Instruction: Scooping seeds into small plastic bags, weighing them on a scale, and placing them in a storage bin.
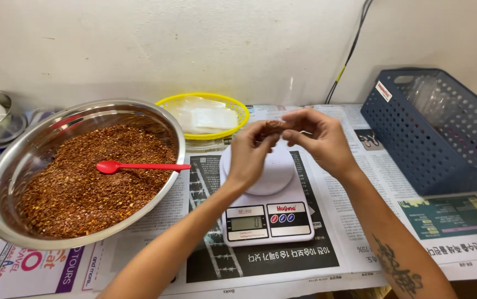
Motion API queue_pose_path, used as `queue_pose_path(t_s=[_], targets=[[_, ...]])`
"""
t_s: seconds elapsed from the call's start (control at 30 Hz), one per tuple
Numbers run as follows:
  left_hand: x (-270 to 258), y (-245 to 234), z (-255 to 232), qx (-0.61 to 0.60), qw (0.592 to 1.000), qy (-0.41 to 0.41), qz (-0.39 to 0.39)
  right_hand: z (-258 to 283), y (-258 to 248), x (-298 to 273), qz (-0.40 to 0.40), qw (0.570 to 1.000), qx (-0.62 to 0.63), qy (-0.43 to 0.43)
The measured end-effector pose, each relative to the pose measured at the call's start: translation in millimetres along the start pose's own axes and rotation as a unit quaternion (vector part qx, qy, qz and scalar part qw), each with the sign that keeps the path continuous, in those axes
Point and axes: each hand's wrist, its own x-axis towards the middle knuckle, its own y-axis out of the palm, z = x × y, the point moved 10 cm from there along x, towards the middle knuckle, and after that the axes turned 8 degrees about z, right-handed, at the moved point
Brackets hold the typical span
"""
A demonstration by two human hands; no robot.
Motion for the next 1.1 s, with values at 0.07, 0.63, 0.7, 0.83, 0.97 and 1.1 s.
queue_pose_path(t_s=[0.07,0.63,0.7,0.83,0.97,1.1], targets=[[-5,-15,-5,0.043,0.999,-0.011,0.011,-18,6,3,0.004,1.000,0.019,0.018],[-34,-42,-11,-0.028,0.998,-0.053,0.007,-22,50,-11,0.020,0.999,-0.012,0.034],[-35,-44,-21,-0.016,0.999,-0.039,-0.011,-11,64,-7,0.056,0.997,-0.003,0.044],[-32,-56,-10,-0.029,0.998,-0.041,-0.024,-24,65,-3,0.022,1.000,0.002,0.020],[-40,-61,-1,-0.048,0.996,-0.064,-0.031,-21,65,-15,-0.003,1.000,0.017,0.020],[-39,-54,-7,-0.056,0.995,-0.077,-0.020,-19,47,-17,-0.032,0.999,-0.007,0.006]])
